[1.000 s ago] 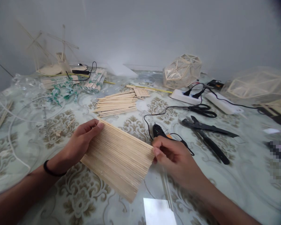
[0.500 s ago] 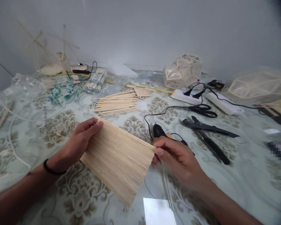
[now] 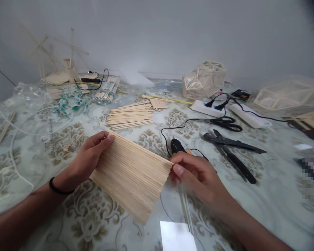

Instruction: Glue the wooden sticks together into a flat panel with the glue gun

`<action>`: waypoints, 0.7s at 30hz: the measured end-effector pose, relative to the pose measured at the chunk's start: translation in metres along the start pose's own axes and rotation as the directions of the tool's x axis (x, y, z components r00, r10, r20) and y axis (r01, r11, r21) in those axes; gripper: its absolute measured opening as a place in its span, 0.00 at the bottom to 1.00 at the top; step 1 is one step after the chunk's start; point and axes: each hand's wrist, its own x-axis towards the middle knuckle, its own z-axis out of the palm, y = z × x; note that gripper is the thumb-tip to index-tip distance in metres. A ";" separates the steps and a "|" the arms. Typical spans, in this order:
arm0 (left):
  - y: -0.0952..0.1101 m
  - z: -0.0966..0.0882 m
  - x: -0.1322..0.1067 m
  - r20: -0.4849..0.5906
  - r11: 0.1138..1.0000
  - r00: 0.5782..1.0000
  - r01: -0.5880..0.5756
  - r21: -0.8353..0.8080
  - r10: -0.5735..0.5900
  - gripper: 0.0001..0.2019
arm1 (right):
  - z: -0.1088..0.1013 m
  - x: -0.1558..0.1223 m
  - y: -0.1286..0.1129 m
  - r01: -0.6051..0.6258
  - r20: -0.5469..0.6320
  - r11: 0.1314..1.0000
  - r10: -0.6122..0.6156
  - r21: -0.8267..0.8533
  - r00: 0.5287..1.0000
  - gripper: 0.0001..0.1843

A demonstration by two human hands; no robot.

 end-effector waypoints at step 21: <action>0.006 0.005 -0.003 0.016 0.998 1.000 -0.015 0.062 0.014 0.19 | 0.001 0.003 -0.004 -0.001 0.029 0.988 0.005 -0.157 1.000 0.20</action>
